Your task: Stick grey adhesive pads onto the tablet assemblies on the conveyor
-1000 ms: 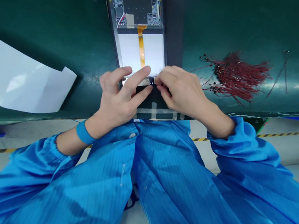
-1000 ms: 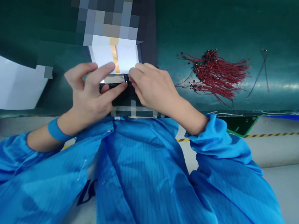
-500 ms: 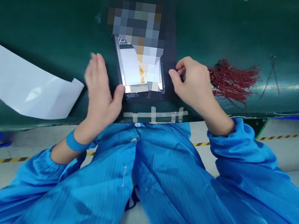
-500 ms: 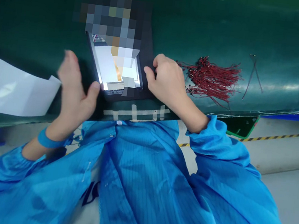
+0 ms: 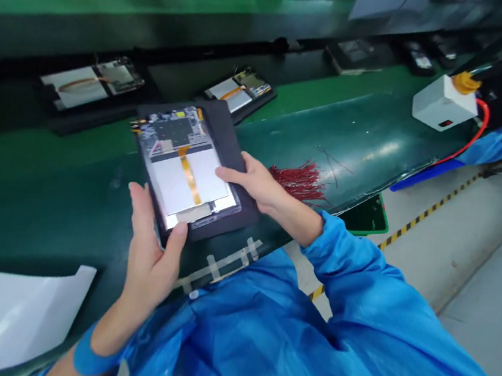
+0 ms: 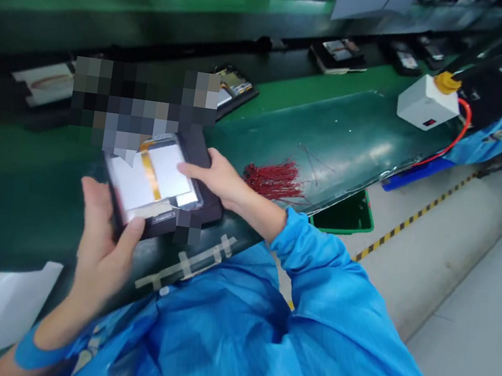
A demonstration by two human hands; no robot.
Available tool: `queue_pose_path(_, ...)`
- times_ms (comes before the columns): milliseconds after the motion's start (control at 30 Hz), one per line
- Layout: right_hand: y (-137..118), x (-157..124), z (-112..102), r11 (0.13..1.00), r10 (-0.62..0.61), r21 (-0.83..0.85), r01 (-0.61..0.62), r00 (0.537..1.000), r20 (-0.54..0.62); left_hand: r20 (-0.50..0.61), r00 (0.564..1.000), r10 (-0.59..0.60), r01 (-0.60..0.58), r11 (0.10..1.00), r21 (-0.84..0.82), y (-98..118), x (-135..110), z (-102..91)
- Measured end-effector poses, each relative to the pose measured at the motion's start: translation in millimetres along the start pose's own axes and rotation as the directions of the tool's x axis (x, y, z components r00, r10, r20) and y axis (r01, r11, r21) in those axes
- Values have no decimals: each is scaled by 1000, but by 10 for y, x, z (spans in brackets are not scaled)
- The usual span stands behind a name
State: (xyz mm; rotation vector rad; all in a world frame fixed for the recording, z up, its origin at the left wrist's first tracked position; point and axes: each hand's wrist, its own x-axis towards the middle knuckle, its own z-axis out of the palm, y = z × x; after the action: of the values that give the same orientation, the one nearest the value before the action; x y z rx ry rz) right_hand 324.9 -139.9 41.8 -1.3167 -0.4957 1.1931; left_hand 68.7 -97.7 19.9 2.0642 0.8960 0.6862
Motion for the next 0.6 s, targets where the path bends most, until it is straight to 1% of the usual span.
queue_pose_path(33, -137, 49, -172, 1000, -10, 28, 11, 1000, -25, 24, 999, 28, -28, 1000, 2, 70, 178, -28)
queue_pose_path(67, -291, 127, -387, 999, -22, 28, 24, 997, -73, 37, 997, 63, -65, 997, 35, 125, 377, -63)
queue_pose_path(100, -457, 231, -638, 999, -33, 9, 35, 989, -147, 36, 994, 100, -103, 990, 94, 167, 594, -107)
queue_pose_path(133, -628, 357, -914, 998, -60, -17, 58, 966, -251, 30, 991, 128, -132, 978, 165, 198, 822, -157)
queue_pose_path(167, -795, 497, -1199, 996, -90, -56, 74, 924, -371, 19, 990, 137, -138, 964, 229, 222, 1059, -206)
queue_pose_path(200, -947, 646, -1477, 991, -129, -99, 91, 862, -490, 17, 994, 112, -113, 953, 281, 240, 1302, -245)
queue_pose_path(267, -1173, 942, -1949, 982, -175, -171, 82, 740, -650, 36, 999, -13, 0, 934, 358, 266, 1802, -253)
queue_pose_path(300, -1236, 1082, -2120, 979, -185, -192, 71, 706, -684, 50, 995, -86, 60, 920, 388, 270, 2058, -206)
queue_pose_path(333, -1266, 1214, -2243, 978, -186, -202, 60, 689, -700, 67, 986, -151, 110, 905, 410, 268, 2317, -122)
queue_pose_path(367, -1267, 1339, -2321, 978, -183, -204, 52, 689, -701, 83, 978, -192, 140, 897, 419, 257, 2577, -3)
queue_pose_path(400, -1248, 1458, -2362, 978, -177, -202, 49, 701, -690, 97, 970, -223, 164, 893, 420, 235, 2833, 140)
queue_pose_path(467, -1186, 1680, -2377, 979, -172, -197, 52, 729, -662, 95, 953, -288, 225, 883, 412, 166, 3315, 453)
queue_pose_path(533, -1136, 1886, -2370, 978, -177, -200, 62, 756, -630, 77, 930, -359, 299, 863, 406, 73, 3715, 718)
queue_pose_path(600, -1114, 2078, -2380, 977, -185, -201, 76, 777, -602, 61, 897, -438, 381, 836, 394, -12, 3997, 873)
